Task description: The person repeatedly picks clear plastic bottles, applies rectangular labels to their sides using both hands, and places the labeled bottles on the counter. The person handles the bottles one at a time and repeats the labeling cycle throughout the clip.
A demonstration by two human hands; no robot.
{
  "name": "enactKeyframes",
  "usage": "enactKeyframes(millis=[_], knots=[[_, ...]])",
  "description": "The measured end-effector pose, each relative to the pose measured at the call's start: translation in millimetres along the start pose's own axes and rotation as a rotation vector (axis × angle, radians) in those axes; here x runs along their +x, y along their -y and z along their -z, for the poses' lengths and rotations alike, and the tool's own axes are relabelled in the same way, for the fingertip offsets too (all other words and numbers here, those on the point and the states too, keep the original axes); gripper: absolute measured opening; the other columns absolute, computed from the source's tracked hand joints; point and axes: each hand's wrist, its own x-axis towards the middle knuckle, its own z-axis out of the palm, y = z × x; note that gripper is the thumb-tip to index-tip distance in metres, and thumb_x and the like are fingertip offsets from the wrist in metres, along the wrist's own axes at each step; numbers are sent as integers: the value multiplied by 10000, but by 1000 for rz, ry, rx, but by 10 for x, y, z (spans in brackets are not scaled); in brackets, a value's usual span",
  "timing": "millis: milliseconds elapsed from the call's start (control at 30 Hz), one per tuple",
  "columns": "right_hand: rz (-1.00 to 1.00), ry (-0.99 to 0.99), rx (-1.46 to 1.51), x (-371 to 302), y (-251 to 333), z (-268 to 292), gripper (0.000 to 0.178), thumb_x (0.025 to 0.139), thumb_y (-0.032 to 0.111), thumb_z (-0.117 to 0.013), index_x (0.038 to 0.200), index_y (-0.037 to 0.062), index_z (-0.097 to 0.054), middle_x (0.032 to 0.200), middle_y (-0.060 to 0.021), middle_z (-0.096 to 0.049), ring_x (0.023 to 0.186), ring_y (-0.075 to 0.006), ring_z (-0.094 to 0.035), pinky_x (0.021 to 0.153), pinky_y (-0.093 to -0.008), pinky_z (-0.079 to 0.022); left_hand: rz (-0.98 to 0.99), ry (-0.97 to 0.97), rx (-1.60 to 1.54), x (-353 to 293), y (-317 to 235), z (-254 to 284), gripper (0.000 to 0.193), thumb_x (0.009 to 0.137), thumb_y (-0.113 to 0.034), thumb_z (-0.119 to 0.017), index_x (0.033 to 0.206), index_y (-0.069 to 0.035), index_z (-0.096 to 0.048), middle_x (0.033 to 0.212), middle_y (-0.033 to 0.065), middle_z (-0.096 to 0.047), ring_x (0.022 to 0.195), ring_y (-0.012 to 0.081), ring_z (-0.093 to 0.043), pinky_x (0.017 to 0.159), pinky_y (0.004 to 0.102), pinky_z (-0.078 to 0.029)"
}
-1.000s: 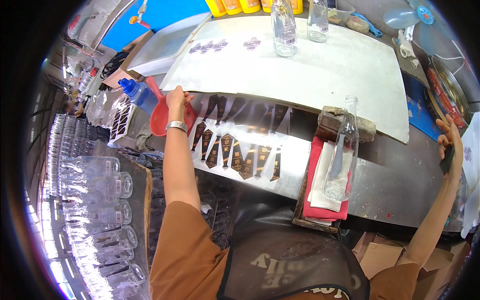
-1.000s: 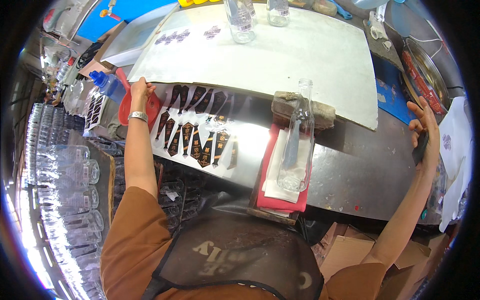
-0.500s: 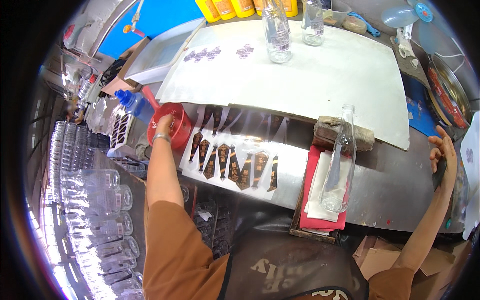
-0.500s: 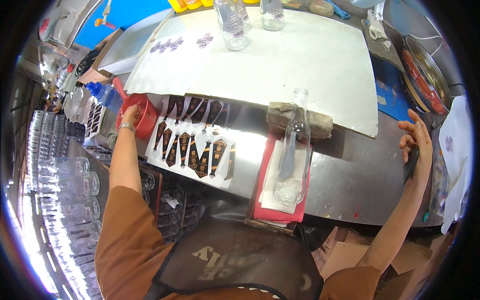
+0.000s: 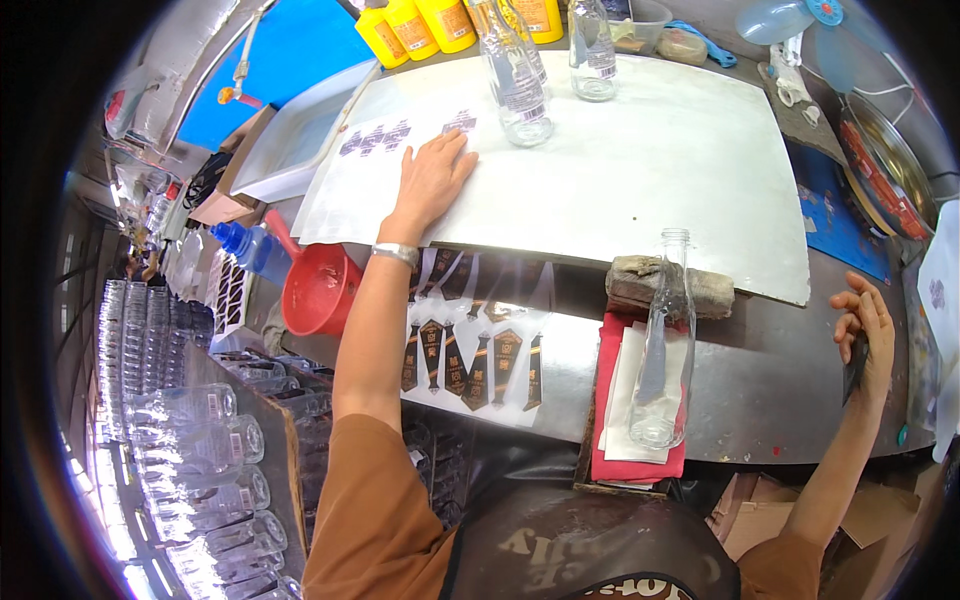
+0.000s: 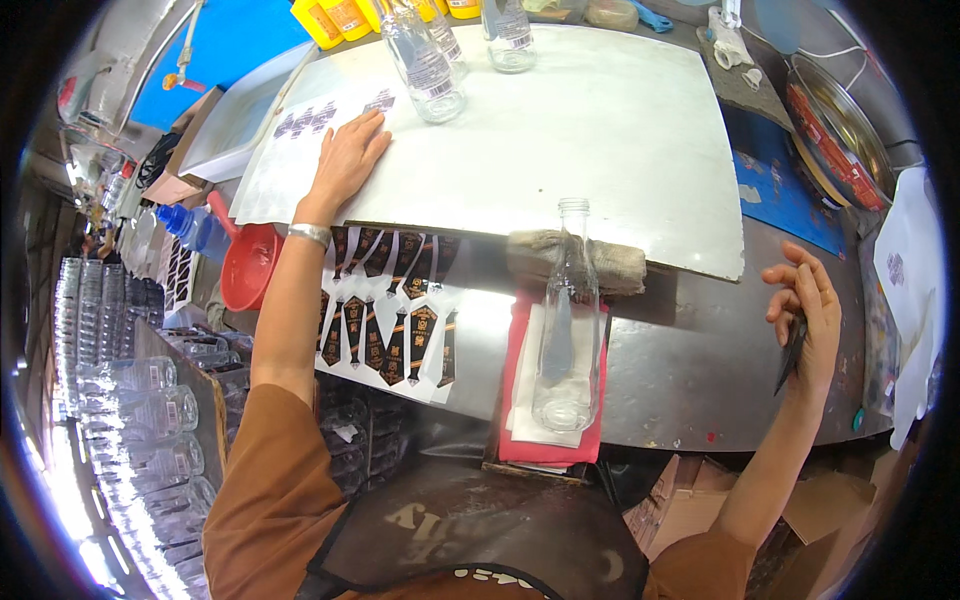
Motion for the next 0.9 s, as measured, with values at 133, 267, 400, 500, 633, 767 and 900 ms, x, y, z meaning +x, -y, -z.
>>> enactKeyframes(millis=[133,267,400,500,633,767,900], knots=[[-52,-95,-47,-211,-54,257,427,1035,318,-551,1287,-25,-582,935,-119,-702,556,-59,-581,402,-147,-370,-94,37,47,-13,-127,98,455,980,-327,-578,1324,-32,-609,1410,178,-573,1308,340,-518,1126,535,-322],[-90,-41,-94,-66,15,120,414,997,331,-582,1255,9,-614,972,-110,-733,580,-53,-584,440,-161,-370,-152,-3,-58,-404,388,86,418,942,-211,-624,1273,44,-621,1327,245,-609,1239,389,-560,1089,449,-393],[-104,-125,-145,-189,57,608,408,991,321,-596,1237,-3,-619,991,-108,-730,640,-100,-632,508,-219,-432,-41,113,-119,-692,387,15,467,1015,-214,-552,1398,51,-514,1454,244,-507,1362,376,-464,1145,423,-339],[-128,-258,-188,-277,24,1054,413,963,323,-618,1189,-21,-647,980,-108,-734,691,-129,-654,642,-267,-492,-81,111,-137,-808,282,-139,485,1026,-212,-535,1428,52,-474,1488,247,-465,1389,378,-428,1164,424,-303],[-52,-393,-327,-113,-193,1701,394,948,320,-657,1154,-15,-642,982,-95,-708,642,-134,-657,555,-267,-493,-116,82,-32,-819,200,19,518,1023,-247,-548,1441,47,-463,1506,248,-444,1417,401,-386,1175,446,-280],[-106,-541,-171,181,-309,2078,378,932,310,-677,1126,-13,-642,992,-93,-705,638,-160,-667,560,-289,-507,-75,86,-24,-886,238,69,551,1017,-261,-563,1459,44,-440,1517,252,-428,1435,420,-352,1182,459,-263],[-193,-740,213,494,-456,2393,341,905,313,-719,1052,17,-638,948,-87,-708,637,-178,-668,529,-313,-497,-35,132,63,-941,219,194,553,1009,-295,-568,1442,35,-470,1495,246,-460,1450,396,-342,1188,449,-257]])
